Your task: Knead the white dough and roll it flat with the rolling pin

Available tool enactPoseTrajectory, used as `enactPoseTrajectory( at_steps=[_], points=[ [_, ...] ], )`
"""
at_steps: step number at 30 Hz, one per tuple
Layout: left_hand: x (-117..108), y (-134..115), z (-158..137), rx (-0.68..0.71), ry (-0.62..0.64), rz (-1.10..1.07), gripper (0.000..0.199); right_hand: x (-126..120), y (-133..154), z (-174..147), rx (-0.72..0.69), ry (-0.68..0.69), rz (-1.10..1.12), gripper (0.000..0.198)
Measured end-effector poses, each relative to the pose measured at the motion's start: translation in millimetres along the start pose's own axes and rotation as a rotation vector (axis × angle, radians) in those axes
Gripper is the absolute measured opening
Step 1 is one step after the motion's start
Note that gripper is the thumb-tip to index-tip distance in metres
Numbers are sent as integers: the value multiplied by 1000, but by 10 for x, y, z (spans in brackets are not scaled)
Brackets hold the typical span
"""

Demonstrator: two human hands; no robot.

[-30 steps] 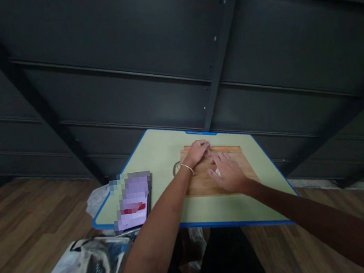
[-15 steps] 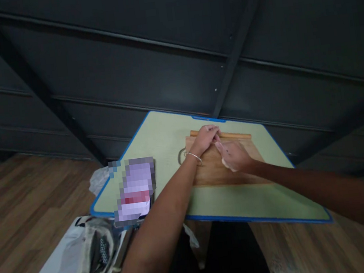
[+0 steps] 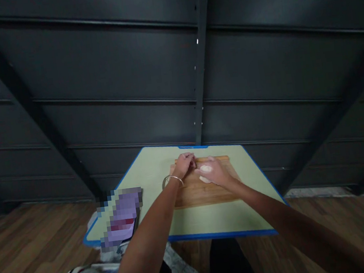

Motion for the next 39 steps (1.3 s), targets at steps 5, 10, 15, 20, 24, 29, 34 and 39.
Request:
enactPoseTrajectory(
  at_steps=[5,10,15,20,24,29,34,39],
  points=[
    [-7,40,27,9,1,23,28,-146,170,-176,-67,217,-210,11],
    [-4,39,70,20,20,-8,27,4,264,-483,-86,525,-390,15],
    [9,31,80,21,31,-59,25,116,275,-717,-89,436,-553,21],
    [35,44,83,27,39,-55,25,192,206,-617,-72,386,-587,29],
    [31,42,90,30,35,-35,26,264,187,-364,-76,437,-518,34],
    [23,24,57,-5,29,-56,27,268,-48,-20,87,142,-66,49],
    [37,-14,25,-6,30,-101,30,83,-392,-18,245,-282,204,66],
    [46,28,55,-23,47,-128,27,-75,-358,-116,236,-222,228,52]
  ],
)
Point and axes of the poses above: each hand's wrist, its own z-axis towards the middle knuckle, its own x-axis out of the palm, y = z × x, the point moved 10 cm from there along z, towards the middle knuckle, and after that the axes turned 13 degrees about -x, right-handed, at the moved point
